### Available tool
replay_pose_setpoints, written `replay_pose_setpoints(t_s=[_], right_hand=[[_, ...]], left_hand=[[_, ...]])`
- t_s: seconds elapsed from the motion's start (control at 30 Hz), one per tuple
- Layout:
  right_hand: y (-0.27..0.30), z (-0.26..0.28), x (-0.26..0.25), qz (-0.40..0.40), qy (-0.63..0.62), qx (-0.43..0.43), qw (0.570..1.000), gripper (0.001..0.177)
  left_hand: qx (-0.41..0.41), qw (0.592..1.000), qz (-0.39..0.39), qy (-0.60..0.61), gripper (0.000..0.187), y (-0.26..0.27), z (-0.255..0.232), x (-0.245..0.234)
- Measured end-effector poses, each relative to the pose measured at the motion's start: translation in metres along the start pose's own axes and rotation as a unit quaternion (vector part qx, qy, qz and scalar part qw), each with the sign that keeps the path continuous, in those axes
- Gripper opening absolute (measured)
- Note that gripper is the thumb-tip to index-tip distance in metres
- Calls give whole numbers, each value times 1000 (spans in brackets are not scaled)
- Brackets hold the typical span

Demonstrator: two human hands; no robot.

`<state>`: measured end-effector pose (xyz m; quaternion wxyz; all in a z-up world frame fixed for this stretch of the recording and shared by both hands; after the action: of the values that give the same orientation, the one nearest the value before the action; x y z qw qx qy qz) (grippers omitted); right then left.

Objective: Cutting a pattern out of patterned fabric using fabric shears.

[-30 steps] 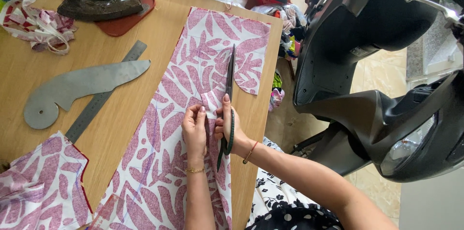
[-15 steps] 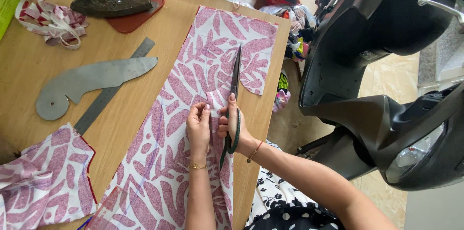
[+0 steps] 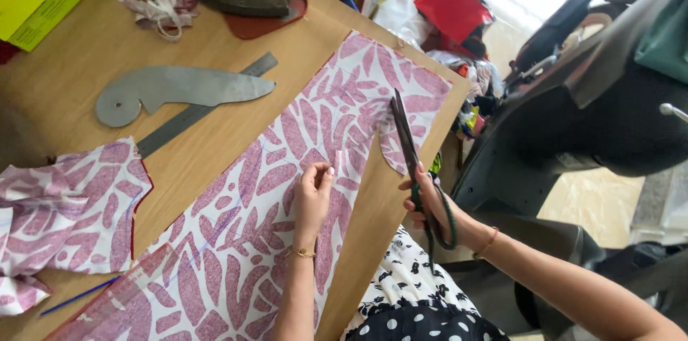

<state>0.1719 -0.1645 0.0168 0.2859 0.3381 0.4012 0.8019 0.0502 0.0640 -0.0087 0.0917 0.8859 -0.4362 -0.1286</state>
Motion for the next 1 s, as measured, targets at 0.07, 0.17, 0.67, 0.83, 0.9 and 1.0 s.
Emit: replay_pose_setpoints(t_s=[0.07, 0.17, 0.67, 0.83, 0.9, 1.0], right_hand=[[-2, 9, -28, 29, 37, 3, 999, 68], [-6, 32, -67, 79, 97, 0, 992, 61], [-55, 164, -187, 267, 433, 43, 860, 53], [-64, 190, -184, 275, 485, 62, 828, 54], [-68, 194, -179, 281, 477, 58, 830, 56], [-86, 191, -189, 269, 504, 49, 820, 59]], left_hand=[[30, 999, 13, -18, 16, 9, -19, 8], [63, 995, 47, -66, 14, 21, -57, 34], [103, 857, -75, -499, 72, -59, -65, 146], [67, 831, -88, -545, 80, -62, -56, 149], [68, 826, -82, -554, 79, -63, -51, 151], [68, 831, -80, -547, 78, -63, -48, 152]])
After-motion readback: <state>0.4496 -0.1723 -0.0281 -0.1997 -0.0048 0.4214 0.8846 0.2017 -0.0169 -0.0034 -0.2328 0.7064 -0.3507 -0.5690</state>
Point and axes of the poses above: each hand's wrist, its own y-axis away from the middle knuckle, its own x-axis out of the palm, z = x × y, the point moved 7 cm from there along -y, towards the middle knuckle, and after that the axes turned 8 degrees about z, right-handed, at the moved point
